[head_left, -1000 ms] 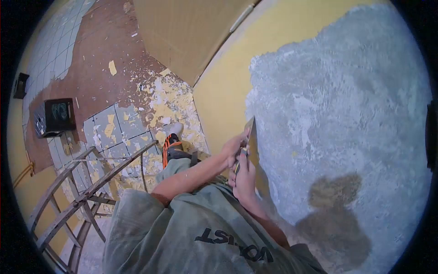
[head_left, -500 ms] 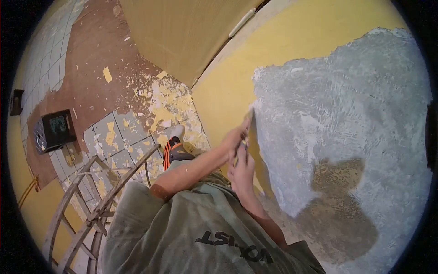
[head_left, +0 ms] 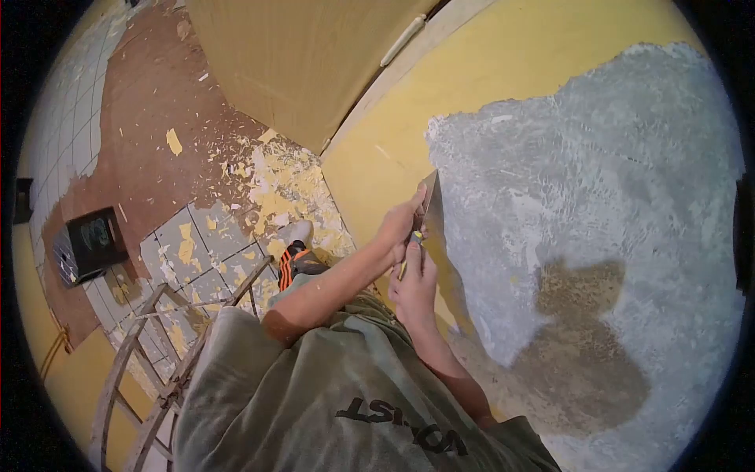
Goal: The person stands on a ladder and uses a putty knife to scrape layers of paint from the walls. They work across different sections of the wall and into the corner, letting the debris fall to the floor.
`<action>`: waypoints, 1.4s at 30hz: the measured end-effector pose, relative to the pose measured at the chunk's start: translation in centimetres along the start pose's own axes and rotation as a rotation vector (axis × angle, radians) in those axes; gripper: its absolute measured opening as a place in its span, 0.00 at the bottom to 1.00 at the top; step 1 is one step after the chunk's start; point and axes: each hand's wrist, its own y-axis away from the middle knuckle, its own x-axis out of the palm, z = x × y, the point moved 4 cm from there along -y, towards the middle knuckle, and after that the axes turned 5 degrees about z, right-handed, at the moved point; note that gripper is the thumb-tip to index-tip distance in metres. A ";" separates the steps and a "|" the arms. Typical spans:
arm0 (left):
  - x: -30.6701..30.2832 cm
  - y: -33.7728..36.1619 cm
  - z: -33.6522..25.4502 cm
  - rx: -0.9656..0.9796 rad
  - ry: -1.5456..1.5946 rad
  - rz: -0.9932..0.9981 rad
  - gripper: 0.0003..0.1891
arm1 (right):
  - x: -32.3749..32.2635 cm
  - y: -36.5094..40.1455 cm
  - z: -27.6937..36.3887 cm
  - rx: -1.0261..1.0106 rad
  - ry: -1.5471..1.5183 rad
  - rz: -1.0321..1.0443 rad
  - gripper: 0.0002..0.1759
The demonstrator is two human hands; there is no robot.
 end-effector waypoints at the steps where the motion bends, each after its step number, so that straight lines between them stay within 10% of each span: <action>1: 0.1 0.6 0.8 0.001 -0.013 0.004 0.26 | 0.5 0.2 0.0 0.024 -0.036 0.001 0.15; 19: 1.2 1.4 -2.1 0.122 -0.201 -0.119 0.29 | 0.9 -1.2 1.7 -0.037 0.058 0.068 0.14; 35: 0.2 5.9 7.2 -0.316 0.020 0.017 0.22 | -7.9 4.4 -2.4 0.280 0.073 0.032 0.12; 42: 1.3 5.7 10.2 -0.138 -0.145 -0.044 0.30 | -8.2 5.4 -0.5 0.161 0.271 0.049 0.24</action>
